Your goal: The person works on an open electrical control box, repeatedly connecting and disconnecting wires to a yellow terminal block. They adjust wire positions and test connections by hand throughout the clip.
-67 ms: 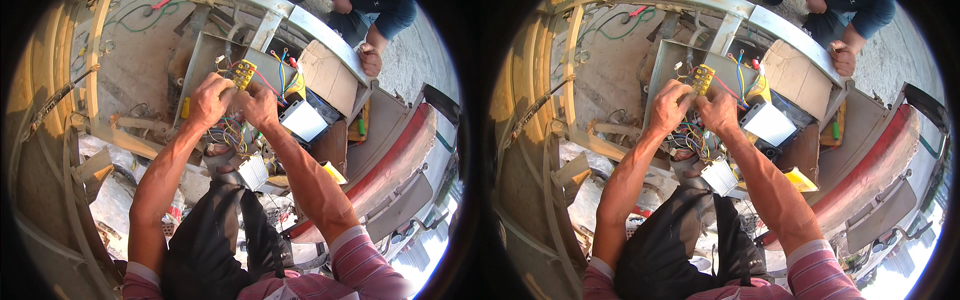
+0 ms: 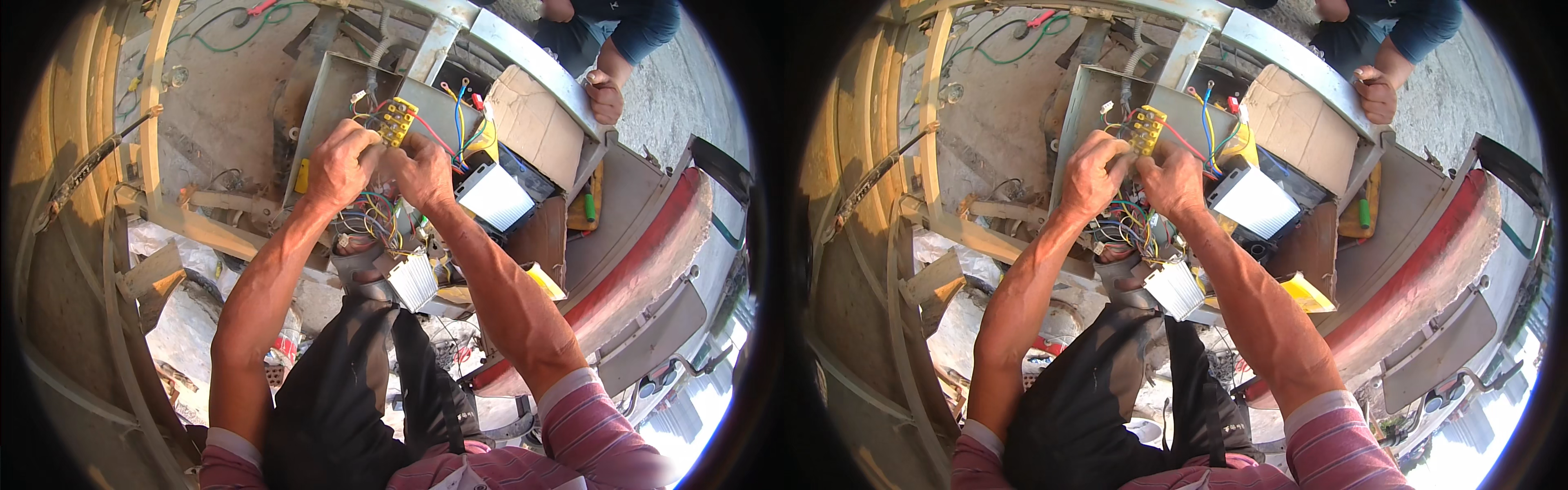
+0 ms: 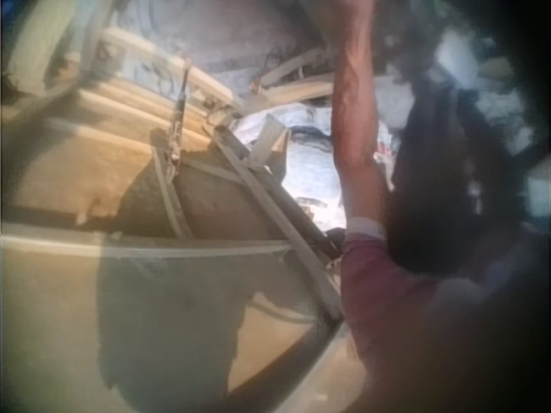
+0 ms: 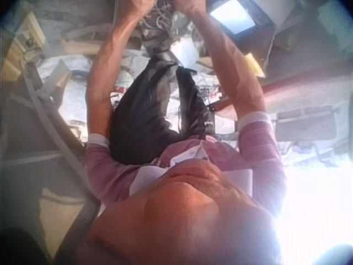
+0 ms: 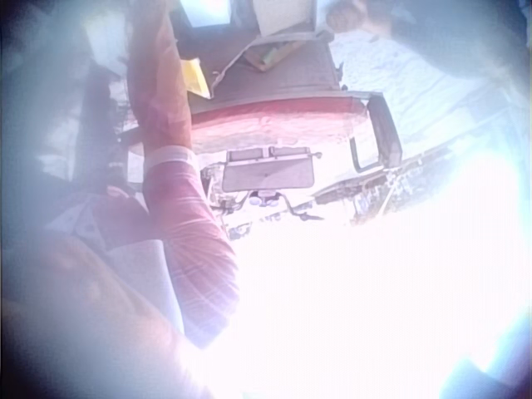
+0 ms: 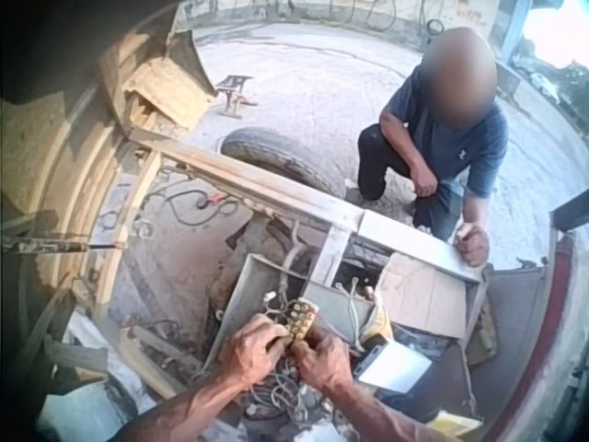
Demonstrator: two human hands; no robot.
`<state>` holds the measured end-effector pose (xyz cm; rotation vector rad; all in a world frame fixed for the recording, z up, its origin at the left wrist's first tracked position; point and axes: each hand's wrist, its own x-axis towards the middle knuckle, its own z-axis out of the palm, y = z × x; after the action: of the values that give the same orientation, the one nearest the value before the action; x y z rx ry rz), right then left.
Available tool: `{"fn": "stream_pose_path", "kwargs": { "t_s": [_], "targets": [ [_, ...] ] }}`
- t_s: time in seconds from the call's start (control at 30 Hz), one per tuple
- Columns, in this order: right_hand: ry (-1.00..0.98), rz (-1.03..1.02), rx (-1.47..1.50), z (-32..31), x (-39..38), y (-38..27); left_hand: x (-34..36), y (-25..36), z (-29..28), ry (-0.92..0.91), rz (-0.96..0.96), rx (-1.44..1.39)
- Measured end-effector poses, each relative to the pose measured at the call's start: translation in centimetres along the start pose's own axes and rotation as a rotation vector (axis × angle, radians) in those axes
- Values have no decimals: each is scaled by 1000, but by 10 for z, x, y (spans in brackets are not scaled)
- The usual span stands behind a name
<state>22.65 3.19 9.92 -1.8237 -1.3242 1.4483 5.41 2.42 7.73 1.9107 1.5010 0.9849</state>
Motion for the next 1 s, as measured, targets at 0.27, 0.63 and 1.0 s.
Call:
{"fn": "stream_pose_path", "kwargs": {
  "t_s": [0.27,0.63,1.0],
  "targets": [
    [-27,15,-7,-1,1,0,2,4,-1,-13,96,61],
    [-46,7,36,0,4,6,2,2,2,5,79,23],
    [-64,36,12,-6,0,-3,0,2,7,43,32,0]
  ]
}}
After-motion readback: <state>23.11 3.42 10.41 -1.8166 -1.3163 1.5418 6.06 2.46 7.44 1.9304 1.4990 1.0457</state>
